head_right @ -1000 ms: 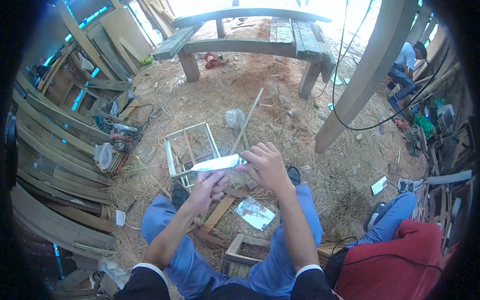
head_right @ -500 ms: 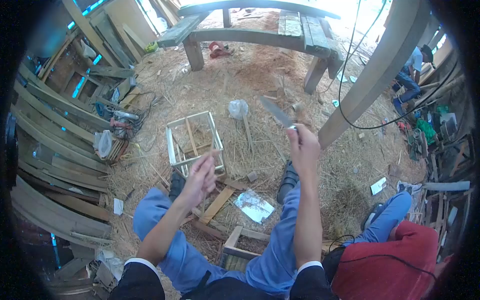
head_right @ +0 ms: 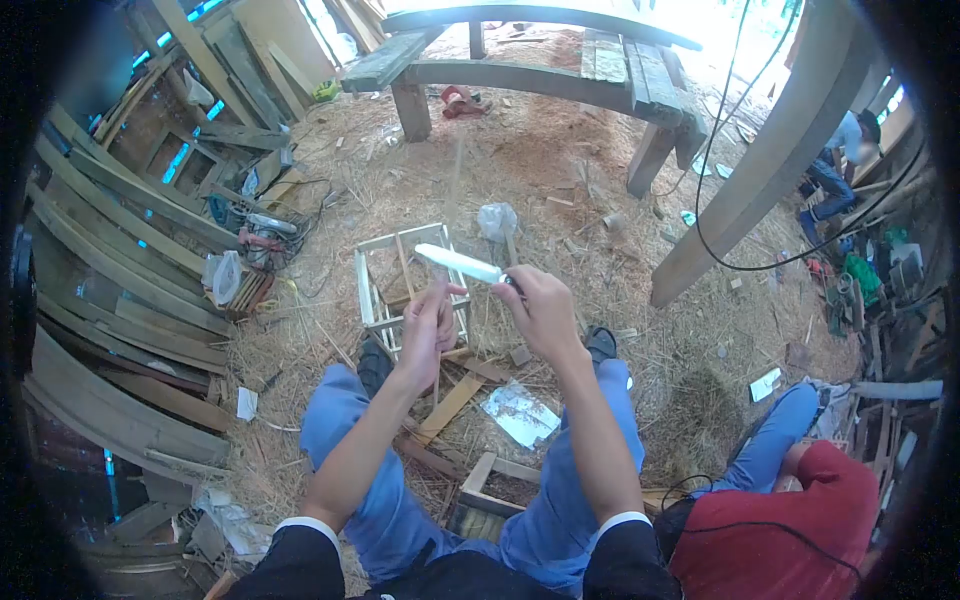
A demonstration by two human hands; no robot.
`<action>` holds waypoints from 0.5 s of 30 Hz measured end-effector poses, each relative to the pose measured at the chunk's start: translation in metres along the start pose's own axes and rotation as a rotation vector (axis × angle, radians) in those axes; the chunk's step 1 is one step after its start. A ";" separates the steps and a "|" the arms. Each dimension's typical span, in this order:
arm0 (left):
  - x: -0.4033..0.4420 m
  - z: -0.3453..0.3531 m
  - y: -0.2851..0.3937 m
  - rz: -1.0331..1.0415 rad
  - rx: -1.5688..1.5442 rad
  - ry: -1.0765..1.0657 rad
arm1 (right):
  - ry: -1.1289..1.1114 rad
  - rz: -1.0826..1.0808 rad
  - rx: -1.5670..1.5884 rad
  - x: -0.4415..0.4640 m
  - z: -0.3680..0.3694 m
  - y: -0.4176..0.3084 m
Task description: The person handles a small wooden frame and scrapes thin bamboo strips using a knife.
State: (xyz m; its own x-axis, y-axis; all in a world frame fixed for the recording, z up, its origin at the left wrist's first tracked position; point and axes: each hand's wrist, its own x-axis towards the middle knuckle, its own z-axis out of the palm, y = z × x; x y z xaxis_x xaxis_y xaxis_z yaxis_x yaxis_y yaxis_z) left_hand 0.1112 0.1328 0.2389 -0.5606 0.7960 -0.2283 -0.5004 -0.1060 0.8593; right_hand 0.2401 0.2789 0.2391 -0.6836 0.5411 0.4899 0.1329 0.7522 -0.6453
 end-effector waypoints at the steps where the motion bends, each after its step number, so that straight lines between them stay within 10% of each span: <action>1: 0.000 0.002 0.000 -0.007 0.046 0.017 | -0.011 -0.033 -0.005 0.000 0.002 -0.002; 15: -0.009 -0.001 0.001 0.237 0.255 -0.030 | -0.084 -0.194 0.017 -0.005 0.013 -0.017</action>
State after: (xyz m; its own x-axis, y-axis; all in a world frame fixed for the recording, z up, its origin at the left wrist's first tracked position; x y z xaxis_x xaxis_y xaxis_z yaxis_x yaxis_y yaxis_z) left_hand 0.1151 0.1254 0.2414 -0.6198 0.7847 0.0012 -0.1760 -0.1406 0.9743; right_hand 0.2321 0.2587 0.2401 -0.7528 0.3530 0.5555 -0.0188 0.8321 -0.5543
